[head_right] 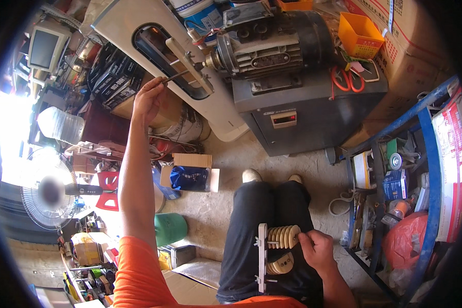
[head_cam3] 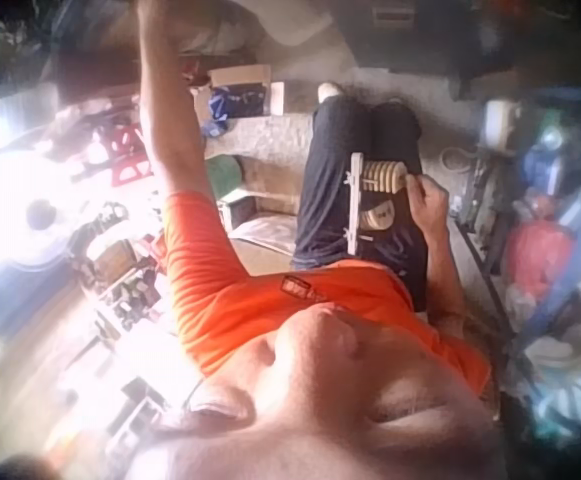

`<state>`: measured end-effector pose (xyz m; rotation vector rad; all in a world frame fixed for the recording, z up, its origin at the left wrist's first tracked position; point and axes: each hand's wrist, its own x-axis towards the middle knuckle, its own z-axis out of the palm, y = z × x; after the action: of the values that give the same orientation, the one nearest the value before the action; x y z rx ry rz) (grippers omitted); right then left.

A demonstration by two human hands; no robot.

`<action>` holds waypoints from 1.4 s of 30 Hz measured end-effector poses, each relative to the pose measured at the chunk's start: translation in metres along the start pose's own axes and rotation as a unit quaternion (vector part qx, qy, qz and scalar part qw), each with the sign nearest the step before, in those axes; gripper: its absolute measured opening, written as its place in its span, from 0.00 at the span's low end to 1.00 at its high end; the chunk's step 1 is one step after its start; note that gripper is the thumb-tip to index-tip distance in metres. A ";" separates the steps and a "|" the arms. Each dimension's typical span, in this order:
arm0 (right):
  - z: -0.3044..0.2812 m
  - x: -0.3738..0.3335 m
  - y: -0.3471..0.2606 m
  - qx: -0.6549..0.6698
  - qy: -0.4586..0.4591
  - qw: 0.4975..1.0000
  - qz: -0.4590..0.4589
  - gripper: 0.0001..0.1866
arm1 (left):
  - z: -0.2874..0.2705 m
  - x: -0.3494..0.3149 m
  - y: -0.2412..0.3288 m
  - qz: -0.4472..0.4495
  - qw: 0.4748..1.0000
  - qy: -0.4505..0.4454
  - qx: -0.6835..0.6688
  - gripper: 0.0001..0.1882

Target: The person assembles a wooden component by inserting a metal rod through a stack of circular wooden pieces and securing them with a metal bracket. They then attach the assembled unit to a motor shaft and wrap a string around the wooden stack.

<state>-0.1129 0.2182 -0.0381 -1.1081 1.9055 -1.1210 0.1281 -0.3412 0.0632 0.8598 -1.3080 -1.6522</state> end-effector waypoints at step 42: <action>-0.001 -0.010 -0.002 -0.032 0.037 0.998 -0.025 0.17 | 0.024 -0.016 0.040 0.191 0.859 0.134 0.455 0.26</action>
<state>-0.1094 0.2271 -0.0348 -1.1695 1.9928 -1.1508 0.1211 -0.3206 0.1077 1.1987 -1.9173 -0.5124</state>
